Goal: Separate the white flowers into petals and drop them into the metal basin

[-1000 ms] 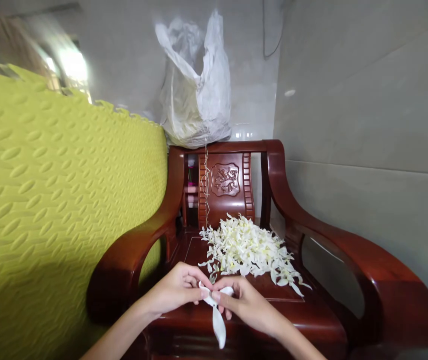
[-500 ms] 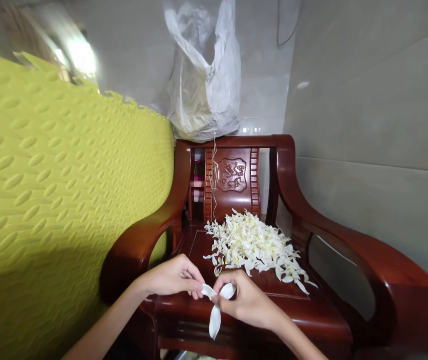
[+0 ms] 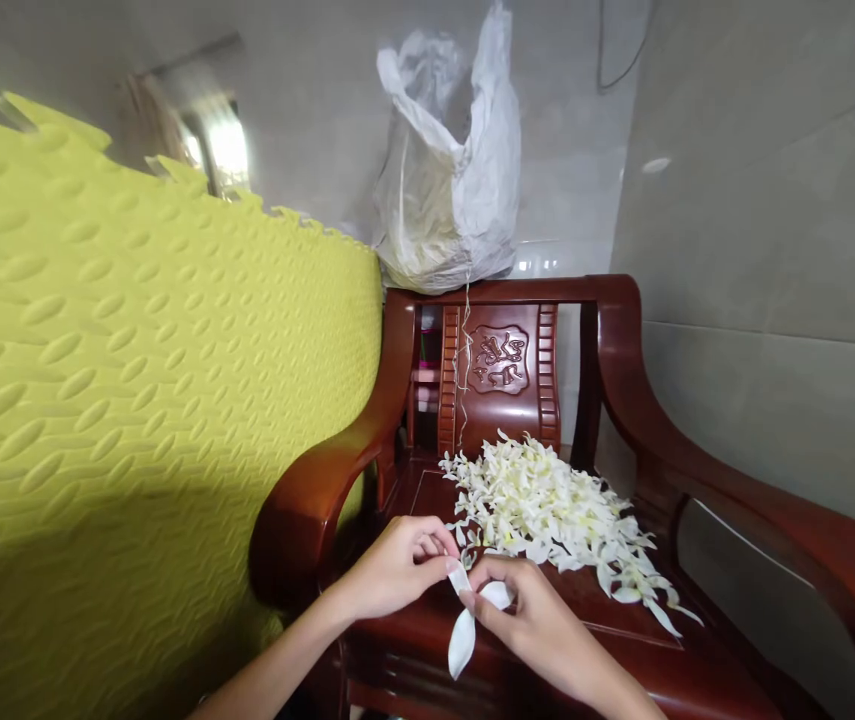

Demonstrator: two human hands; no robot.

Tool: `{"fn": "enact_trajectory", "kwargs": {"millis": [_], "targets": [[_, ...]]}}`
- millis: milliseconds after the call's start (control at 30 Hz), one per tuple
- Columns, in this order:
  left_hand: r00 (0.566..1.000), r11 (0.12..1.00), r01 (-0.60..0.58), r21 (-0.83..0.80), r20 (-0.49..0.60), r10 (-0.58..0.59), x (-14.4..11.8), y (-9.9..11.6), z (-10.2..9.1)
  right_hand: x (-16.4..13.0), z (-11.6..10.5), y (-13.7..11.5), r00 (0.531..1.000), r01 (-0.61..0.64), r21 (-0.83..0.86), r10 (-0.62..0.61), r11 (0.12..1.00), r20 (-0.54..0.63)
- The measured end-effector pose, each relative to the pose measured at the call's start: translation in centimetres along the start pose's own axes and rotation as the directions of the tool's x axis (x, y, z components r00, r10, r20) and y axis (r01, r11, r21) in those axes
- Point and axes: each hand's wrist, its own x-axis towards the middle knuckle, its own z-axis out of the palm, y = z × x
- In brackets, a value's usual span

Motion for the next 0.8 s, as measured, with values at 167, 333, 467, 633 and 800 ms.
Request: {"fn": "enact_trajectory", "kwargs": {"millis": [167, 333, 467, 633, 800], "targets": [[0.98, 0.997, -0.08, -0.019, -0.186, 0.075, -0.3, 1.4, 1.4, 0.6, 0.1, 0.5, 1.0, 0.03, 0.006, -0.03, 1.0, 0.005], [0.956, 0.991, -0.087, -0.099, -0.287, 0.055, -0.3, 2.1, 1.7, 1.3, 0.8, 0.7, 0.999, 0.031, 0.107, -0.029, 0.994, -0.023], [0.954, 0.977, -0.026, -0.211, -0.296, -0.038, -0.1, 1.8, 1.2, 1.0, 0.8, 1.0, 0.999, 0.018, 0.146, -0.012, 0.989, -0.046], [0.97, 0.958, -0.011, -0.288, -0.237, -0.06, -0.1, 1.6, 1.3, 0.8, 1.1, 2.1, 0.998, -0.043, 0.17, 0.05, 0.985, -0.034], [0.96, 0.98, -0.079, -0.182, -0.28, 0.026, 0.2, 1.9, 1.1, 2.1, 0.7, 1.7, 0.998, -0.062, 0.029, 0.063, 0.998, -0.016]]}}
